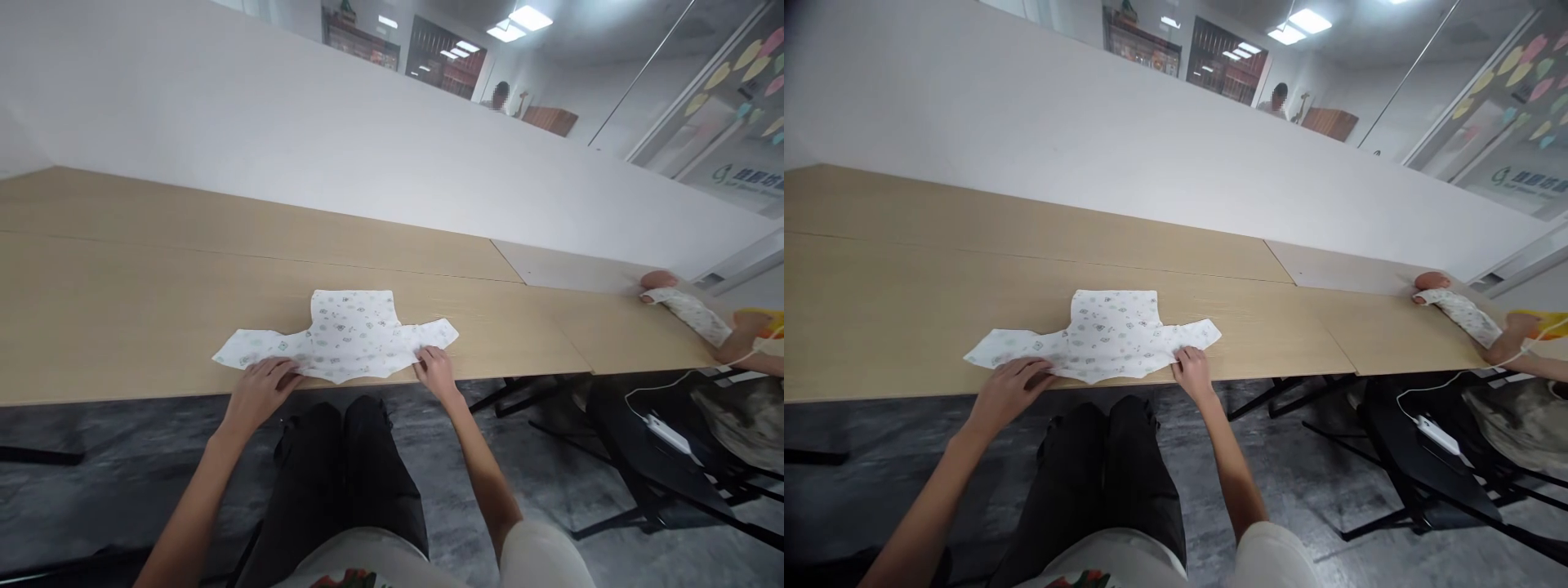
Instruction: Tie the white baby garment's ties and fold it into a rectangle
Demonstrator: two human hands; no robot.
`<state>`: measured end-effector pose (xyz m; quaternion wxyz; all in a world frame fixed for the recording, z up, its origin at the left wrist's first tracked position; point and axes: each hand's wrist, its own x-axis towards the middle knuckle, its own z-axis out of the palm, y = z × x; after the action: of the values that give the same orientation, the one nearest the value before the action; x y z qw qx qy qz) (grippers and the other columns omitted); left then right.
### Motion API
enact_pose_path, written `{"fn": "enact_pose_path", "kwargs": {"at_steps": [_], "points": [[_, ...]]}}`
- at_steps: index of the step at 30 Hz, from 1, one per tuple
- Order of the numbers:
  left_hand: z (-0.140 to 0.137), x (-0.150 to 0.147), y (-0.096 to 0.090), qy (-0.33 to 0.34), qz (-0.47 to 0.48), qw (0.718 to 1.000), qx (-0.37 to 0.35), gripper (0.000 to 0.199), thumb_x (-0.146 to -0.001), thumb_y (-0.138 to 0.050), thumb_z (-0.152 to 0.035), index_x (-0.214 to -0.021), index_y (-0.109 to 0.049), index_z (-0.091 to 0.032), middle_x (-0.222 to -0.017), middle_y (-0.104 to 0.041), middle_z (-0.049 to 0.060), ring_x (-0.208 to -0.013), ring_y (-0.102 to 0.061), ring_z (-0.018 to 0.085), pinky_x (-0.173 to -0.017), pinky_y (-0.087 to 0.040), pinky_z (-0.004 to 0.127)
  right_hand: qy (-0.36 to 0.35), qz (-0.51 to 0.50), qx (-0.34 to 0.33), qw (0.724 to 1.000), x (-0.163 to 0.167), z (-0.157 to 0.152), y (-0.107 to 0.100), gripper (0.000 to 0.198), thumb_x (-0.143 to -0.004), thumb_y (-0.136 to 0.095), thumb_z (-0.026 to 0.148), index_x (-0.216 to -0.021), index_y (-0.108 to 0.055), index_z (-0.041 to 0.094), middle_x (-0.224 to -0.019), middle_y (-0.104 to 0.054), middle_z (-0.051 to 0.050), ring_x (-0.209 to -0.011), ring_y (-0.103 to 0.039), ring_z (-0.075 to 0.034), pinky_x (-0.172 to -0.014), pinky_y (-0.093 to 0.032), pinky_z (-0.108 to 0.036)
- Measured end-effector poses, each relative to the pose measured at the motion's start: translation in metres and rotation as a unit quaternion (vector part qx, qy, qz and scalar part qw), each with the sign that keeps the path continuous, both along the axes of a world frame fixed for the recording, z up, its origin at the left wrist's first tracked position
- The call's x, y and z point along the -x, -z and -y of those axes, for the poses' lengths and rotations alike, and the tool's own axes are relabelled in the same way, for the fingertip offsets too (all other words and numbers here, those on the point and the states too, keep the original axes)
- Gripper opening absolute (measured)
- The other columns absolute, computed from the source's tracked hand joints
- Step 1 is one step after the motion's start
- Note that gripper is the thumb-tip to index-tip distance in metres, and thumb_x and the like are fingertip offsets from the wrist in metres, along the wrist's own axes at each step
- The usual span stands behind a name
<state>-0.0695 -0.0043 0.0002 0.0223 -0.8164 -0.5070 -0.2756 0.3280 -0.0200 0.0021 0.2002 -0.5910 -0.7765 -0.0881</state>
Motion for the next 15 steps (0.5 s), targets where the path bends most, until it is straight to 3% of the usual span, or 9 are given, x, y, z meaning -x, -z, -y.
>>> {"fn": "enact_pose_path", "kwargs": {"at_steps": [4, 8, 12, 15], "points": [[-0.002, 0.018, -0.007, -0.047, 0.019, 0.999, 0.008, 0.042, -0.092, -0.039, -0.051, -0.105, -0.065, -0.021, -0.107, -0.069, 0.011, -0.106, -0.062, 0.028, -0.097, -0.045, 0.043, 0.039, -0.077, -0.014, 0.996, 0.005, 0.009, 0.002, 0.02, -0.081, -0.049, 0.012, -0.089, -0.066, 0.015, -0.089, -0.066, -0.01, -0.09, -0.058, -0.024, -0.084, -0.044, -0.034], [-0.022, 0.015, -0.012, -0.089, 0.016, 0.996, 0.012, 0.046, -0.095, -0.031, -0.047, -0.111, -0.065, -0.019, -0.113, -0.067, 0.013, -0.112, -0.059, 0.029, -0.1, -0.043, 0.043, 0.099, -0.109, -0.026, 0.989, 0.017, 0.003, 0.0, 0.022, -0.088, -0.047, 0.02, -0.092, -0.068, 0.013, -0.095, -0.068, -0.012, -0.093, -0.06, -0.025, -0.088, -0.044, -0.037], [-0.037, -0.018, -0.008, -0.014, -0.014, 0.998, 0.057, 0.05, -0.095, -0.03, -0.044, -0.13, -0.057, -0.019, -0.134, -0.058, 0.013, -0.125, -0.05, 0.028, -0.107, -0.039, 0.043, 0.032, -0.11, -0.008, 0.993, 0.037, -0.01, -0.003, 0.028, -0.093, -0.048, 0.025, -0.11, -0.067, 0.013, -0.118, -0.066, -0.014, -0.115, -0.056, -0.025, -0.102, -0.039, -0.038], [-0.04, -0.037, -0.004, -0.032, -0.063, 0.993, 0.094, 0.052, -0.095, -0.033, -0.046, -0.138, -0.052, -0.023, -0.141, -0.052, 0.014, -0.132, -0.043, 0.032, -0.109, -0.033, 0.053, 0.016, -0.085, 0.041, 0.995, 0.047, -0.016, -0.003, 0.036, -0.096, -0.047, 0.032, -0.124, -0.062, 0.015, -0.134, -0.059, -0.014, -0.129, -0.049, -0.027, -0.111, -0.032, -0.043]]}}
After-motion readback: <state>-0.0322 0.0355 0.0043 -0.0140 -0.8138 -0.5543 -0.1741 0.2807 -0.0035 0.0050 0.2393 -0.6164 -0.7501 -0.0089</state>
